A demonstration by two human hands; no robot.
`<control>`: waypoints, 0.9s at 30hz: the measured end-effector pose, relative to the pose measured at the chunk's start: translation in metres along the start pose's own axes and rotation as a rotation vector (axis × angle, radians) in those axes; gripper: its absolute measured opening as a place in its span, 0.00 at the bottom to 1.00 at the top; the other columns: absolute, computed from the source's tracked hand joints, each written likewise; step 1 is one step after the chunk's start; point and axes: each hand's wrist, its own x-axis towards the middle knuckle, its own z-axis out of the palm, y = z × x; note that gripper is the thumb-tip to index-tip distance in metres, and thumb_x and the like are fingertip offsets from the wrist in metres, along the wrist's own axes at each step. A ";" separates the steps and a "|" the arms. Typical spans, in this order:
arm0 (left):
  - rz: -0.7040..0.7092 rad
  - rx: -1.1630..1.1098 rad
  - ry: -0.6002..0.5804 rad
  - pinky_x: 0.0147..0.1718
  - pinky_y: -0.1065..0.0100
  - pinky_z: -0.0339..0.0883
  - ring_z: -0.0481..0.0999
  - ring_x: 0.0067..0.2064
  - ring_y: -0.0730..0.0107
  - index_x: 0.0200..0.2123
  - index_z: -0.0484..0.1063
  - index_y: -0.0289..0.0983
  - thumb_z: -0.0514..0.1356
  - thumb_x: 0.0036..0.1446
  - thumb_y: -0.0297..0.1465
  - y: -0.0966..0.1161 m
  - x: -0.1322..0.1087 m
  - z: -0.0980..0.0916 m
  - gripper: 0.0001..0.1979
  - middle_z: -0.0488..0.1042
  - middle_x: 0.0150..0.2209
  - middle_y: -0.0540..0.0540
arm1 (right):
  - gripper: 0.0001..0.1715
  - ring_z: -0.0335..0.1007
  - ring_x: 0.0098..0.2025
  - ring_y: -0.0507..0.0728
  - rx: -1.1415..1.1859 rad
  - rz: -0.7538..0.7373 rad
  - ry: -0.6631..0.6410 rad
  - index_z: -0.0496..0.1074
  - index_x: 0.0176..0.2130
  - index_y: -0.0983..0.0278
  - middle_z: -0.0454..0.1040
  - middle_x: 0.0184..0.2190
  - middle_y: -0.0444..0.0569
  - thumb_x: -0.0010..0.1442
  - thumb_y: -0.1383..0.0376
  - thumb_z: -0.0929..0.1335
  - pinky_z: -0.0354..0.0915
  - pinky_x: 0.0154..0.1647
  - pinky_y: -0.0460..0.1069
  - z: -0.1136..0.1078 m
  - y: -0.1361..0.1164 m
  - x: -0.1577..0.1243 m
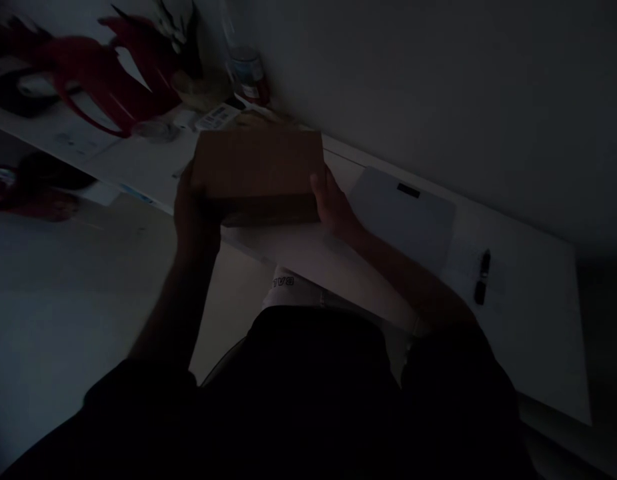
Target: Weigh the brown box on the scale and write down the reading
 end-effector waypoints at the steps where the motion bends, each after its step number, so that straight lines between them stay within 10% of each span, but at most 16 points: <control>1: 0.026 0.005 -0.015 0.62 0.60 0.62 0.67 0.63 0.59 0.57 0.69 0.35 0.60 0.59 0.37 0.004 0.000 0.003 0.23 0.69 0.61 0.45 | 0.53 0.48 0.73 0.59 -0.010 -0.026 0.009 0.48 0.72 0.59 0.52 0.71 0.48 0.63 0.30 0.52 0.48 0.75 0.57 -0.003 -0.003 -0.001; 27: 0.014 -0.090 -0.506 0.66 0.57 0.56 0.62 0.67 0.54 0.53 0.71 0.43 0.59 0.62 0.41 0.017 -0.029 0.147 0.18 0.69 0.60 0.48 | 0.46 0.47 0.73 0.64 -0.191 0.082 0.399 0.55 0.70 0.53 0.55 0.70 0.47 0.64 0.33 0.56 0.49 0.74 0.61 -0.121 -0.039 -0.146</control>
